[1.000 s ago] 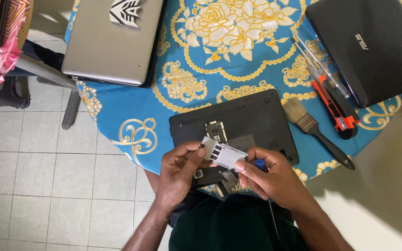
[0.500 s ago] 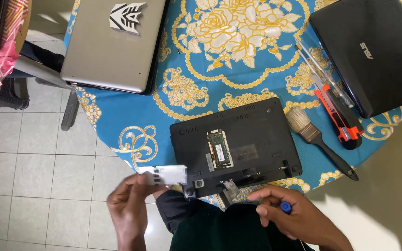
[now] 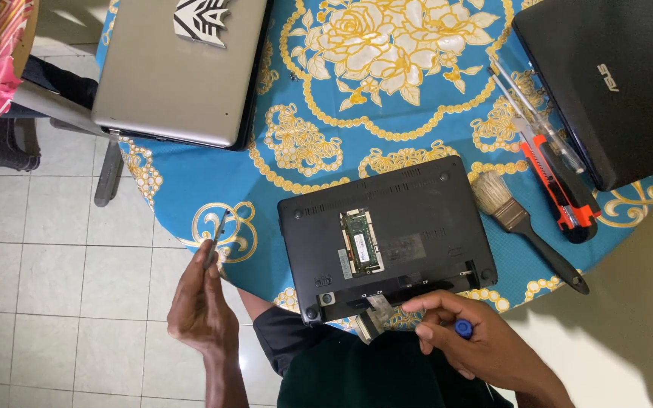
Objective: Disassembling a laptop by unscrewing the bottom casing and prying it open to access internal components.
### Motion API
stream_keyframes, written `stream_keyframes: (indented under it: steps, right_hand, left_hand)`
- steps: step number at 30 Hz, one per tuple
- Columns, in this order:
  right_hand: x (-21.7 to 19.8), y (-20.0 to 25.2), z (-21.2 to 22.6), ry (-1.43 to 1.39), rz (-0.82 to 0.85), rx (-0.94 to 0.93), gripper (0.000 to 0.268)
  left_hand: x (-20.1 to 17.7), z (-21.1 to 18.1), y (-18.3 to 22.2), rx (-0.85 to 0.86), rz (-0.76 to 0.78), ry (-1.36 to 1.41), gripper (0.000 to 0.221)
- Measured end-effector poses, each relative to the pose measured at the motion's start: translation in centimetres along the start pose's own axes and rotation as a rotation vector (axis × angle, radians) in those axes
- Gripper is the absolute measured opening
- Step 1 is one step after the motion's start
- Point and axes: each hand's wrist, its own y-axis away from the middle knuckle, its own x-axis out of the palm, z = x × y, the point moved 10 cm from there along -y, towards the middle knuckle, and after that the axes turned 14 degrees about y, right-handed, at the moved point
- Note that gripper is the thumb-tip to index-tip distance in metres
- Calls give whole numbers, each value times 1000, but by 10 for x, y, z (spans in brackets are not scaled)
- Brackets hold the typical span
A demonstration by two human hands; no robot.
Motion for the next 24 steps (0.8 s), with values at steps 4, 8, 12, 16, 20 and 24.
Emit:
stream_keyframes:
  steps: [4, 8, 12, 16, 20, 24]
  right_hand:
    - [-1, -2, -9, -48, 4, 8, 41]
    - [-5, -2, -9, -41, -25, 39, 39]
    - [-4, -7, -13, -36, -21, 69, 41]
    - [-2, -10, -13, -26, -17, 94, 42]
    - [-1, -11, -11, -38, -11, 43, 44]
    - [-2, -11, -12, -28, -5, 14, 44]
  left_hand:
    - [17, 1, 12, 175, 205, -52, 25]
    - [25, 5, 22, 168, 272, -17, 25]
    - [23, 10, 26, 125, 257, -37, 23]
    - [22, 6, 27, 147, 246, -48, 20]
    - [15, 5, 26, 121, 165, -58, 17]
    - [6, -3, 19, -71, -39, 155, 15]
